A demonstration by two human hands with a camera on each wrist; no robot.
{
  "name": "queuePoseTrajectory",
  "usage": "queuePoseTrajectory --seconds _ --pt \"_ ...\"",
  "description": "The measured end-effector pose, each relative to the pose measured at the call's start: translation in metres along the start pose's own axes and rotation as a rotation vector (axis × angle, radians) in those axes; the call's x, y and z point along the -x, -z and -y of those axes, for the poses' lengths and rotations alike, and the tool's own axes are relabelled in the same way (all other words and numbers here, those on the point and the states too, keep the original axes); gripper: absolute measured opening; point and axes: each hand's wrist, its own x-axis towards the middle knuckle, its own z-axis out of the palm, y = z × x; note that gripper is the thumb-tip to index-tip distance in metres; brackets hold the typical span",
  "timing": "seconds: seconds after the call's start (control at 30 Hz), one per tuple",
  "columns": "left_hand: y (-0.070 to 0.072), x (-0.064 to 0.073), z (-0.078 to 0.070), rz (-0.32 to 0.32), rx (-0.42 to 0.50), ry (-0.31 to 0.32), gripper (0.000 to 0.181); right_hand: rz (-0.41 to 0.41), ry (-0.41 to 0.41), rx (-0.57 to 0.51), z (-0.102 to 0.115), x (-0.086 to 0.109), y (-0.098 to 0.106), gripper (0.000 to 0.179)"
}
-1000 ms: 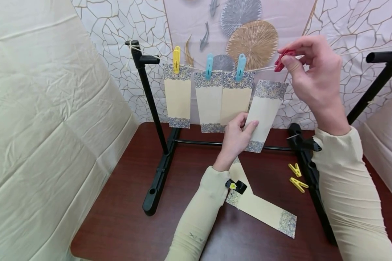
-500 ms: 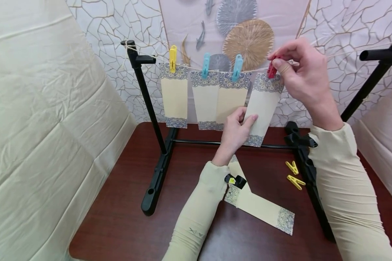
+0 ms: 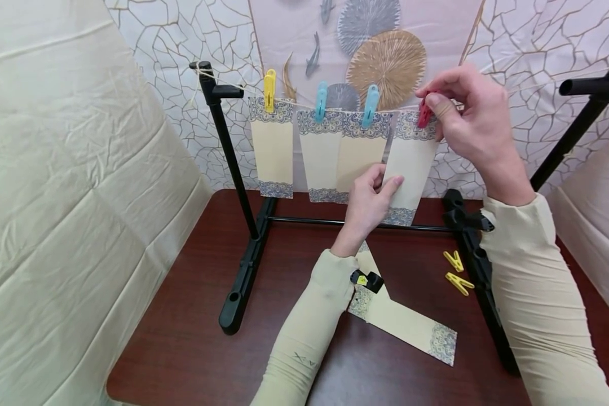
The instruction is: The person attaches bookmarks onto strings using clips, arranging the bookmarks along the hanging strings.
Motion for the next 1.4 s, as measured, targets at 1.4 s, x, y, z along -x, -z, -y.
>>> queuePoseTrajectory --seconds 1.4 --pt "0.068 0.035 0.050 0.265 -0.104 0.141 0.024 0.088 -0.058 0.242 -0.018 0.098 0.018 0.036"
